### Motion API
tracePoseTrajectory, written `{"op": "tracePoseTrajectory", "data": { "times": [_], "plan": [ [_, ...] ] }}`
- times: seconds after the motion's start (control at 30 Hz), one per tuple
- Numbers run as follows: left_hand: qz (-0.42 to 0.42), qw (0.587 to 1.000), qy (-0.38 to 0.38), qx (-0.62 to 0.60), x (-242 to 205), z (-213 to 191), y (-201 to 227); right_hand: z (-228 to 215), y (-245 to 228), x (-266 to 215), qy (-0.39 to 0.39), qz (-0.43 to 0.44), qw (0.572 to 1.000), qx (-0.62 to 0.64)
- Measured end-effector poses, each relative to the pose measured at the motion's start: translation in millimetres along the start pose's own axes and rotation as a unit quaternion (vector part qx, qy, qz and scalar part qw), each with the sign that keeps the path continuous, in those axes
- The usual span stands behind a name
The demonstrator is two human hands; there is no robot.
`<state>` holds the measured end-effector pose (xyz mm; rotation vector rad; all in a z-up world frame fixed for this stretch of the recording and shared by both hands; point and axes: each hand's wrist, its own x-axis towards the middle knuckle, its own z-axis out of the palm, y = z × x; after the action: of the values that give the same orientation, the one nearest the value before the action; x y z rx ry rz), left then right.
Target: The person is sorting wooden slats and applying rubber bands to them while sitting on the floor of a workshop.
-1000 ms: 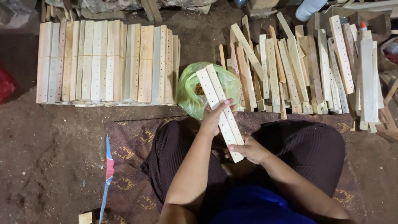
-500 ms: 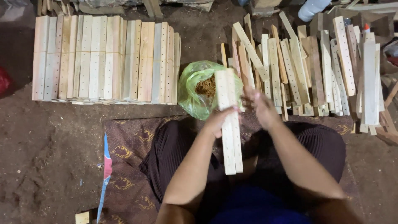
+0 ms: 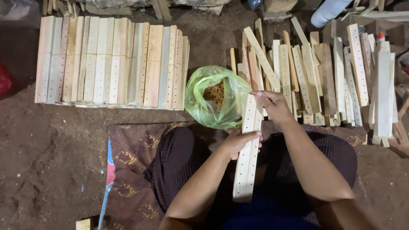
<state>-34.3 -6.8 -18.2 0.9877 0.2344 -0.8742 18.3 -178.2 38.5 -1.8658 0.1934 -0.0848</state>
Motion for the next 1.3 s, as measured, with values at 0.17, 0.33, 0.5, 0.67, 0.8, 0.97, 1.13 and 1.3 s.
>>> {"op": "tracePoseTrajectory", "data": {
  "times": [0.17, 0.33, 0.5, 0.67, 0.8, 0.97, 1.13, 1.3],
  "plan": [
    [-0.018, 1.000, -0.016, 0.013, -9, 4, 6, -5, -8, -9, -0.009, -0.001, 0.999, 0.033],
    [-0.005, 1.000, -0.005, 0.006, -6, 1, 1, -5, 2, 0, -0.026, 0.025, 0.999, 0.036],
    [0.022, 0.996, 0.079, -0.019, 6, -19, 28, 34, 4, 43, -0.009, 0.060, 0.988, 0.140],
    [0.133, 0.954, 0.246, -0.109, 36, -79, 72, 91, 34, 82, -0.035, 0.044, 0.996, -0.068],
    [0.155, 0.937, 0.277, -0.143, 39, -88, 86, 144, 122, 107, -0.067, 0.084, 0.991, -0.084],
    [0.143, 0.951, 0.236, -0.138, 37, -78, 88, 148, 110, 102, -0.049, 0.062, 0.933, -0.351],
    [0.140, 0.958, 0.213, -0.134, 57, -87, 73, 115, 110, 120, 0.024, 0.324, 0.921, 0.216],
    [0.157, 0.955, 0.207, -0.145, 59, -85, 68, 98, 74, 62, 0.009, -0.022, 0.978, -0.208]
  ]
}}
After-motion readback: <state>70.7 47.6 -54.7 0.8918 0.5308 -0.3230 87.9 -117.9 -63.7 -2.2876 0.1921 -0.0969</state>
